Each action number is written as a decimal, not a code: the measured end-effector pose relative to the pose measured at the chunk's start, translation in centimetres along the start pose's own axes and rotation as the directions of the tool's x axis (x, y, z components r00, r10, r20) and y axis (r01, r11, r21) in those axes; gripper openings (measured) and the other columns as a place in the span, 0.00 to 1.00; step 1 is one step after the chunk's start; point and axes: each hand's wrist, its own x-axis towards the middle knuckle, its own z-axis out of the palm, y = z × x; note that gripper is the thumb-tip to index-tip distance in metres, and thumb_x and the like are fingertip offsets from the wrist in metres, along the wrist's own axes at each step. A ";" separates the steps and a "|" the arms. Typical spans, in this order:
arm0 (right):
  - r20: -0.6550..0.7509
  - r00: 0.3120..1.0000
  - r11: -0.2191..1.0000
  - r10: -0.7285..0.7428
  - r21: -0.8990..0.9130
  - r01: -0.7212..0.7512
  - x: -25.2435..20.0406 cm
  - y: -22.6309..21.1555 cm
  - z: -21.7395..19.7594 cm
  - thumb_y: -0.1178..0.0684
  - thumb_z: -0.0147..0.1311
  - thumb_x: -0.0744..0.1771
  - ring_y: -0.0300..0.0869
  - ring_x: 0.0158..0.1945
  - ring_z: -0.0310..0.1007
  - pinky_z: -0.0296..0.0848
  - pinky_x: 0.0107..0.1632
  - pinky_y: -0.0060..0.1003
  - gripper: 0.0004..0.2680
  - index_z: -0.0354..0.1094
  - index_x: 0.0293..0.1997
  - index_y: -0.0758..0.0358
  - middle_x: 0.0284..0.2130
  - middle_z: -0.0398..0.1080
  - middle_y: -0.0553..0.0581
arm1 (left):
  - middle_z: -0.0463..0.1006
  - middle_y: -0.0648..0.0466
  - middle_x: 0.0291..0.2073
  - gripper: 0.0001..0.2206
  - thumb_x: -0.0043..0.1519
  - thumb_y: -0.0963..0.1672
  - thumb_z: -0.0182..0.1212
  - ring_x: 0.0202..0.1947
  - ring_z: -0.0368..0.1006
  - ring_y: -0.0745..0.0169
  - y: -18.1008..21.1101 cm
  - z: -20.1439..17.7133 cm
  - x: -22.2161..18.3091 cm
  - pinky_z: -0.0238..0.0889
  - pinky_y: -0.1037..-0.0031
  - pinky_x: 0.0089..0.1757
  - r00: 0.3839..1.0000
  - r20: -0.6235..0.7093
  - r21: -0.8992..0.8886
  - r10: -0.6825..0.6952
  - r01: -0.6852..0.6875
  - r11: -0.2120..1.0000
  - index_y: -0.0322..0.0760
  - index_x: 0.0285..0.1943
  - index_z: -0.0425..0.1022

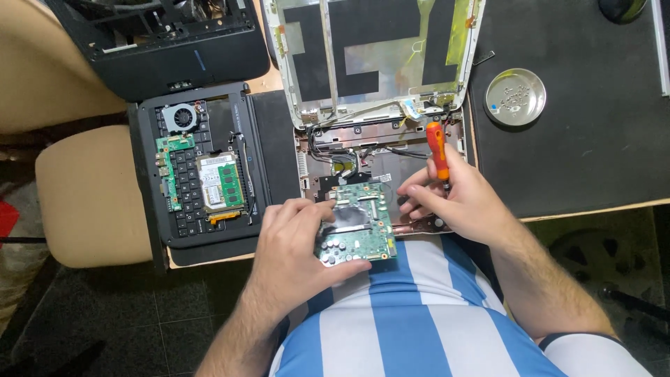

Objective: Disassembling a laptop by removing screws and disconnecting the motherboard and other internal components.

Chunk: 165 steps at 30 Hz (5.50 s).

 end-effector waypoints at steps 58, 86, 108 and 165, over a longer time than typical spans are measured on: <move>0.136 0.968 0.923 -0.212 0.352 0.152 2.9 5.5 6.1 0.71 0.72 0.67 0.39 0.44 0.92 0.89 0.50 0.35 0.19 0.58 0.46 0.55 0.52 0.91 0.73 | 0.92 0.52 0.39 0.11 0.78 0.45 0.74 0.45 0.85 0.74 -5.6 5.0 -0.3 0.85 0.72 0.46 0.862 -0.137 -0.954 -0.489 0.019 0.300 0.33 0.62 0.92; 0.670 0.503 0.311 -0.545 -0.395 0.864 17.8 -10.8 22.1 0.61 0.67 0.76 0.56 0.55 0.80 0.81 0.57 0.53 0.13 0.68 0.68 0.70 0.55 0.81 0.66 | 0.92 0.44 0.57 0.18 0.73 0.40 0.70 0.54 0.88 0.57 -16.5 -5.5 -14.9 0.85 0.63 0.56 0.471 -0.407 -0.901 -0.783 -0.068 0.428 0.24 0.71 0.85; 0.824 -0.197 -0.598 -0.531 -0.200 0.776 26.5 -15.0 30.2 0.65 0.63 0.81 0.45 0.38 0.70 0.77 0.56 0.41 0.12 0.64 0.47 0.56 0.40 0.70 0.52 | 0.91 0.53 0.45 0.15 0.75 0.43 0.66 0.35 0.82 0.67 -18.6 -9.0 -18.1 0.70 0.74 0.27 0.453 -0.322 -0.840 -0.831 0.268 0.472 0.31 0.68 0.86; 0.634 0.770 0.867 -0.069 -0.344 0.361 21.6 -12.7 20.3 0.64 0.72 0.69 0.53 0.46 0.94 0.94 0.44 0.47 0.11 0.68 0.46 0.63 0.44 0.88 0.66 | 0.93 0.42 0.43 0.11 0.77 0.44 0.75 0.39 0.95 0.56 -26.0 -16.3 0.5 0.91 0.64 0.43 0.775 -0.179 -0.930 -0.606 0.067 0.360 0.32 0.63 0.87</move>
